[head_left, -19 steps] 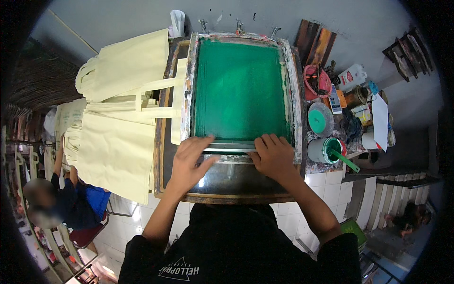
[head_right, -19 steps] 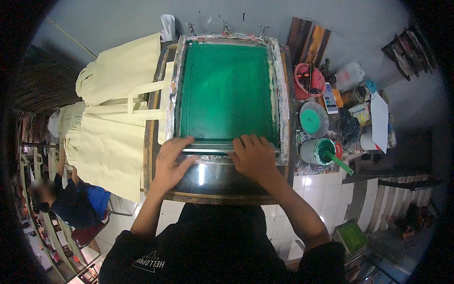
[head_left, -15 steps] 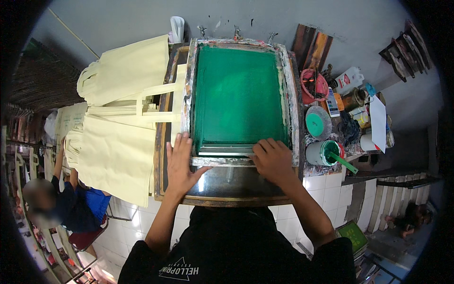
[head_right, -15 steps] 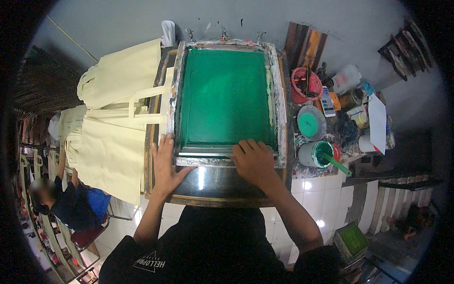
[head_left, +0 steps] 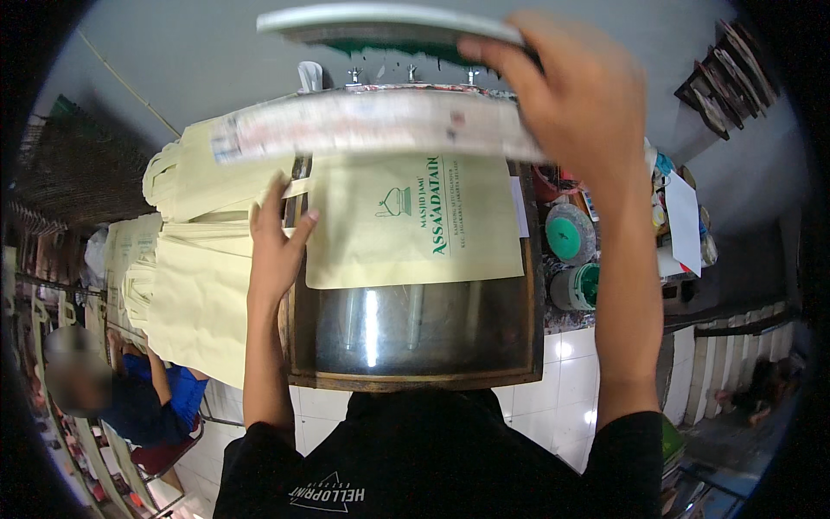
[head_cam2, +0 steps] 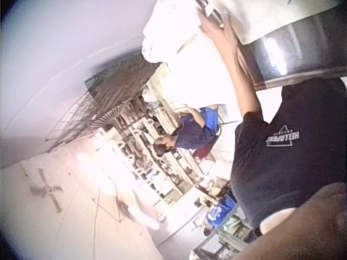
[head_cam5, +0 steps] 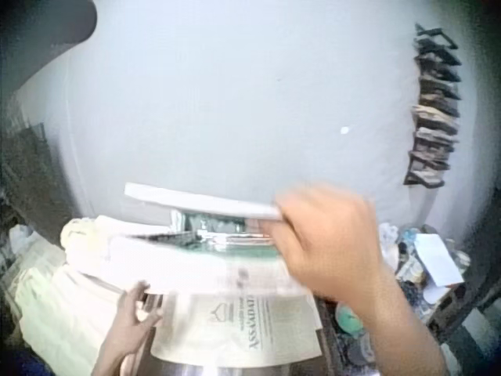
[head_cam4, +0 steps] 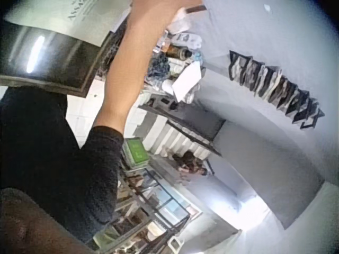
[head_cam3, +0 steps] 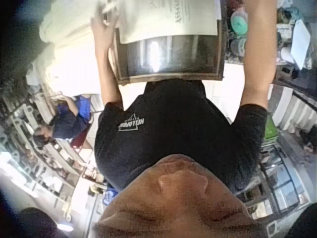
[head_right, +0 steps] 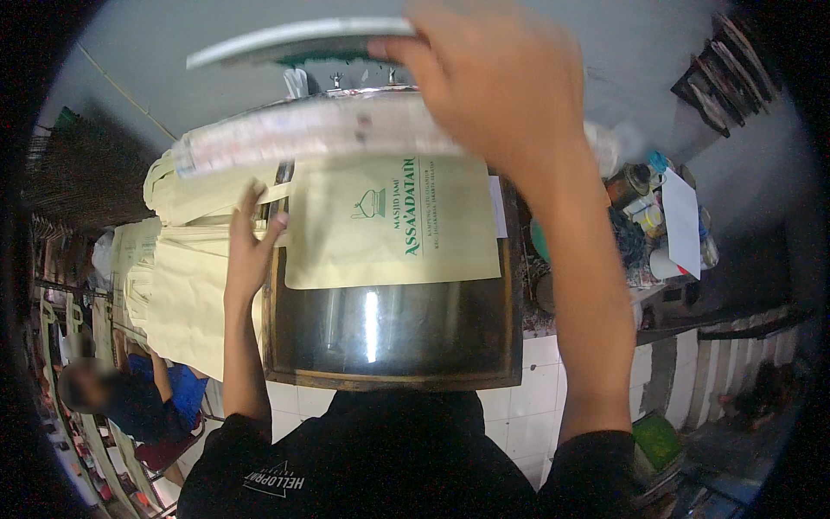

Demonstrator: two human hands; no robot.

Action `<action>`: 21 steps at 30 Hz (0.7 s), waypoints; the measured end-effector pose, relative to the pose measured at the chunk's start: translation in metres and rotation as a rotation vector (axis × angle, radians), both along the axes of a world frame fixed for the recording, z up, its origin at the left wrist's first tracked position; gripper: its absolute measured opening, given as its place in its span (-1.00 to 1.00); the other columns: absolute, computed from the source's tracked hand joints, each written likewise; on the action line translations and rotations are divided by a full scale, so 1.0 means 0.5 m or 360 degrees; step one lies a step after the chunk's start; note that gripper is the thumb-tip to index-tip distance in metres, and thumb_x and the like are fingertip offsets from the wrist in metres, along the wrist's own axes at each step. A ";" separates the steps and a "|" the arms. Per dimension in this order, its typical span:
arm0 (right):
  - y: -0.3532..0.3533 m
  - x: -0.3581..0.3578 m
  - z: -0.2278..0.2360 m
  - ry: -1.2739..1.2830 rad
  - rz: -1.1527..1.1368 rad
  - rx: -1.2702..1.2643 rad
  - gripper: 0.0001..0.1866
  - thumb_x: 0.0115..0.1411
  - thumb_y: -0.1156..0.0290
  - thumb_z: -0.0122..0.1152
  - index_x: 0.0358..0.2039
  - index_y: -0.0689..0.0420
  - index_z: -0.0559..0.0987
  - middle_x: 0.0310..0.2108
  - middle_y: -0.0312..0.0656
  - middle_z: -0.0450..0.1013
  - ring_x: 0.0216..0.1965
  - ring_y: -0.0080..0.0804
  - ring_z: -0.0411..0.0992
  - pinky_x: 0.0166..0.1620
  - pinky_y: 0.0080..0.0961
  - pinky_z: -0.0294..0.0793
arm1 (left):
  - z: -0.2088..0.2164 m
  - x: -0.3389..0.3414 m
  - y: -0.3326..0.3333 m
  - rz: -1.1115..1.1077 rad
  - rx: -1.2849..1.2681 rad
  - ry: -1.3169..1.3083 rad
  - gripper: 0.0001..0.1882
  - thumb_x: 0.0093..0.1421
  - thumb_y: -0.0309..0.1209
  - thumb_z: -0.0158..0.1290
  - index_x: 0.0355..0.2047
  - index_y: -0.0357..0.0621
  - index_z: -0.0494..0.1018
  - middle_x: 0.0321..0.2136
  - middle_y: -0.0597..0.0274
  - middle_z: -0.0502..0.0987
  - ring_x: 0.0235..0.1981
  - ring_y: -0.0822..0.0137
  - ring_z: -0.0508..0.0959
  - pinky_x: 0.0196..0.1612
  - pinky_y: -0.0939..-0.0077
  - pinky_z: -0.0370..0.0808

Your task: The person performs screen printing on tote bags by placing a bag on the printing bed, lowering the screen, and using a squeegee to spread green ink across the design, repeating this for multiple bags.

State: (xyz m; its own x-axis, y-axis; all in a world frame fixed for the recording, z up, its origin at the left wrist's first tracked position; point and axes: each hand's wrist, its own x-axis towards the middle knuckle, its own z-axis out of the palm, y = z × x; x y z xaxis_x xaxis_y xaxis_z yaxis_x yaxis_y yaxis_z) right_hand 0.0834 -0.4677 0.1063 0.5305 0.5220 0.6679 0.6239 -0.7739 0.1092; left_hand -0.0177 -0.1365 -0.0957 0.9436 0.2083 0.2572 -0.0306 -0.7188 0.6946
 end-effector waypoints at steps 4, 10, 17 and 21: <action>0.030 0.074 0.083 0.0076 -0.0060 0.0153 -0.63 0.22 0.11 0.26 -0.31 0.22 0.66 -0.40 0.03 0.58 -0.37 0.00 0.54 -0.23 -0.18 0.51 | -0.144 0.008 0.050 0.0072 0.0642 0.0271 -0.25 0.15 -0.11 0.28 0.23 -0.29 0.32 0.15 -0.07 0.44 0.23 -0.13 0.32 0.35 -0.05 0.01; 0.043 0.155 0.134 -0.0028 -0.0015 0.0302 -0.62 0.20 0.11 0.29 -0.38 0.24 0.65 -0.48 0.07 0.56 -0.43 0.00 0.51 -0.27 -0.17 0.47 | -0.094 0.036 0.059 -0.0039 0.0512 0.0696 -0.55 0.05 -0.15 0.34 -0.19 -0.22 0.53 -0.12 0.07 0.48 0.03 0.00 0.32 0.14 0.04 0.11; 0.060 0.187 0.168 0.0263 0.0039 0.0522 -0.66 0.20 0.18 0.31 -0.27 0.25 0.69 -0.43 -0.07 0.63 -0.40 -0.34 0.54 -0.23 -0.36 0.49 | -0.022 -0.086 0.311 0.0439 -0.0007 0.0325 -0.46 0.14 -0.16 0.32 -0.05 -0.36 0.53 -0.09 -0.17 0.59 -0.05 0.07 0.59 0.07 0.28 0.46; 0.067 0.230 0.174 0.0131 0.0067 0.0532 -0.54 0.13 0.10 0.38 -0.26 0.33 0.68 -0.41 0.05 0.61 -0.39 -0.19 0.53 -0.21 -0.27 0.48 | 0.071 -0.234 0.565 0.0887 0.0181 0.0582 -0.39 0.09 -0.08 0.29 0.00 -0.31 0.53 -0.16 -0.13 0.64 -0.05 0.01 0.60 0.10 0.22 0.42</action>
